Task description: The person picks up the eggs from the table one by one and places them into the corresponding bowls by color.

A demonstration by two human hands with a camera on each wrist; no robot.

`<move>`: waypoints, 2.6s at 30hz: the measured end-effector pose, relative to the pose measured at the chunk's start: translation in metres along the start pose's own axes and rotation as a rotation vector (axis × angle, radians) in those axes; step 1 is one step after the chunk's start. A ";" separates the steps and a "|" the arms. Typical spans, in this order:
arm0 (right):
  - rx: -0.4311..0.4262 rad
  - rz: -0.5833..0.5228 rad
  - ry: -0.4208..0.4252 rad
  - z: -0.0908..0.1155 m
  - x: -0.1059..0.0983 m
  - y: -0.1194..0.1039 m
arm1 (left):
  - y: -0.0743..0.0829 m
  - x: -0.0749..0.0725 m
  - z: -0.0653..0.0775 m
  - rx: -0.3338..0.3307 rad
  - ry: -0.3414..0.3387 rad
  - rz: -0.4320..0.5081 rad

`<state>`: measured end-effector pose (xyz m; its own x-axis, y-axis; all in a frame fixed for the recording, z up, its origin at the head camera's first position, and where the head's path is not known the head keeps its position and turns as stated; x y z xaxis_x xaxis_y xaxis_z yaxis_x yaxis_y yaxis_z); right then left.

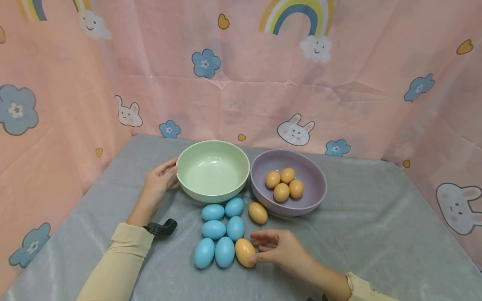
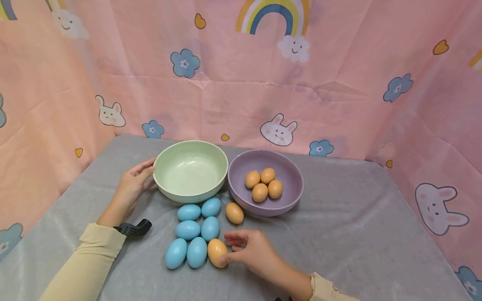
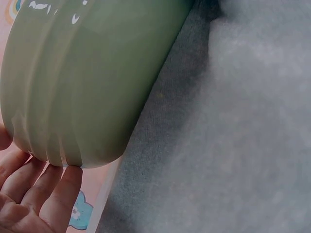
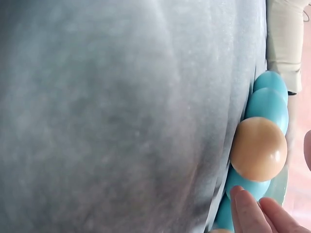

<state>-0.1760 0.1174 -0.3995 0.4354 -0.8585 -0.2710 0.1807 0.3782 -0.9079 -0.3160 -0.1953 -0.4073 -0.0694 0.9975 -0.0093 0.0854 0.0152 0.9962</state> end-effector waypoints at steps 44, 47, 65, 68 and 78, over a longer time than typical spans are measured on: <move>-0.020 0.182 0.320 -0.020 -0.071 -0.060 | -0.001 -0.001 -0.001 0.009 -0.009 0.001; -0.005 0.187 0.345 -0.026 -0.078 -0.061 | 0.000 -0.001 0.000 0.004 -0.009 0.001; 0.039 0.269 0.423 -0.060 -0.102 -0.052 | -0.001 0.000 -0.001 0.011 -0.006 0.001; 0.043 0.282 0.427 -0.065 -0.104 -0.049 | -0.002 0.000 -0.001 0.013 -0.008 0.008; 0.024 0.443 0.420 -0.078 -0.102 -0.044 | -0.002 -0.001 -0.001 0.006 -0.005 0.008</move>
<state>-0.2974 0.1616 -0.3567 0.0890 -0.6788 -0.7289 0.0834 0.7343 -0.6736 -0.3174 -0.1963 -0.4090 -0.0638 0.9980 -0.0021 0.0922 0.0080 0.9957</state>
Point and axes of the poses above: each hand's wrist, its own z-axis away from the middle knuckle, its own x-axis out of the palm, y = z × x, the point moved 7 cm from there along -z, towards the middle knuckle, and after that the axes turned 10 degrees about x, right-handed, at the moved point
